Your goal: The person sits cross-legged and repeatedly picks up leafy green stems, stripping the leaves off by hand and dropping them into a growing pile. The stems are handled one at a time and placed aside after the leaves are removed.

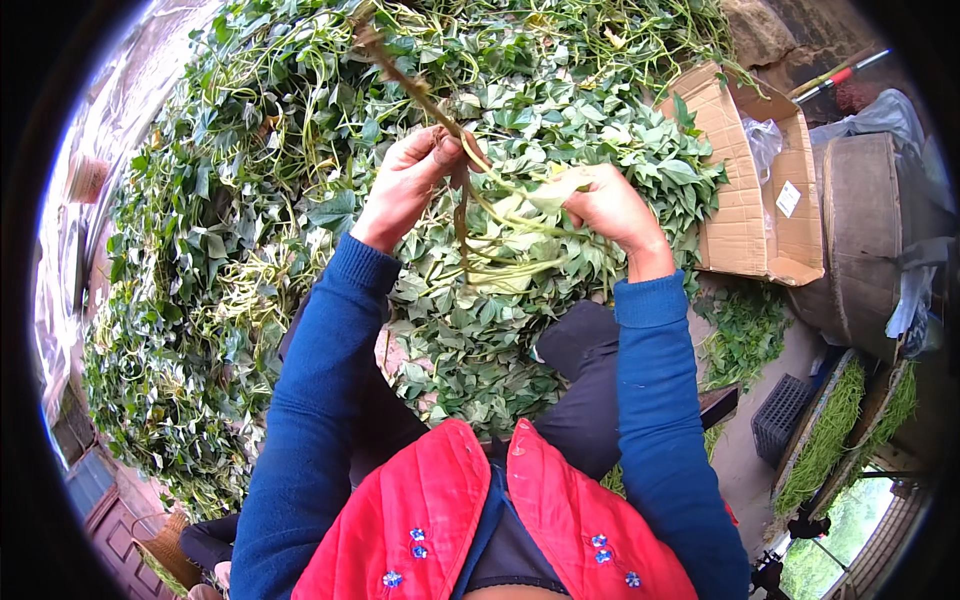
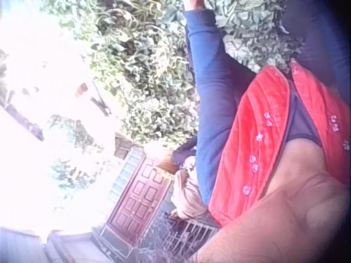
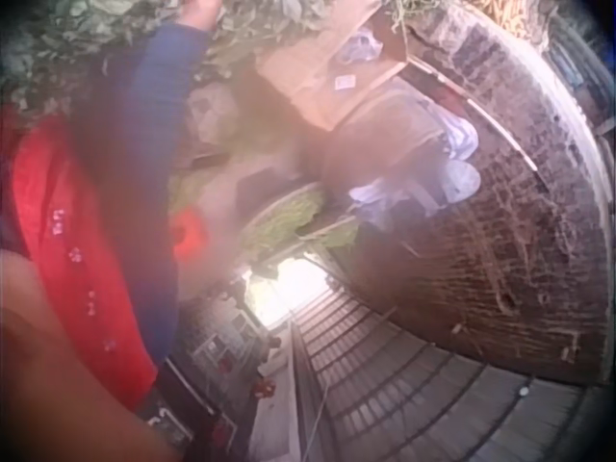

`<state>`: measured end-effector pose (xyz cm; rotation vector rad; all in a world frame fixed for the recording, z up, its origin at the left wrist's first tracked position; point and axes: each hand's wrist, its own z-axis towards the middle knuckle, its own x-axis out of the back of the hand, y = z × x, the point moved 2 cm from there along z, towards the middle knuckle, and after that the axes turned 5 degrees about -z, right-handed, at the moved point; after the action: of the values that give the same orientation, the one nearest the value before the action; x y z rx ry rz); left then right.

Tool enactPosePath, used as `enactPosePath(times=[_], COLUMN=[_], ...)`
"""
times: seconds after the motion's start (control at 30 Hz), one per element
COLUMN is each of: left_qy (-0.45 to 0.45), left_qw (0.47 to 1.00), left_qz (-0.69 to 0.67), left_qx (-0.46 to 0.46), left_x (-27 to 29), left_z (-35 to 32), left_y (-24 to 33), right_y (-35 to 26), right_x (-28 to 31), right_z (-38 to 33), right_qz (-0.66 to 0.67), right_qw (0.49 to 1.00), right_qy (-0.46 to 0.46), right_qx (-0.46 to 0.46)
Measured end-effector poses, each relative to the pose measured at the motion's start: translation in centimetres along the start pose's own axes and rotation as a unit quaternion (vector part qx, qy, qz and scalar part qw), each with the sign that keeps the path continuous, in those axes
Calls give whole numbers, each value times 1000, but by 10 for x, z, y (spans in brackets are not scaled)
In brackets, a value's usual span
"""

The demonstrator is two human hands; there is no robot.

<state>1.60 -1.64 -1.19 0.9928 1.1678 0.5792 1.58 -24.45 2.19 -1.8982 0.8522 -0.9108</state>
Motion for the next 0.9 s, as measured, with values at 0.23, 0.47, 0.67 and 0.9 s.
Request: enactPosePath(times=[0.23,0.47,0.67,0.9], left_qy=[-65,36,136,107], left_qw=[994,997,940,938], left_qz=[-85,72,311,310], left_qx=[-34,-9,-30,109], left_x=[-18,-23,-24,-13], left_z=[-1,1,-2,-1], left_y=[-11,-21,-16,-17], right_y=[-1,16,-1,1], right_x=[-42,-50,-54,-35], right_z=[2,12,10,15], right_qz=[99,40,-172,-437], right_qw=[993,991,948,841], right_qy=[-45,124,221,232], right_qx=[40,19,151,220])
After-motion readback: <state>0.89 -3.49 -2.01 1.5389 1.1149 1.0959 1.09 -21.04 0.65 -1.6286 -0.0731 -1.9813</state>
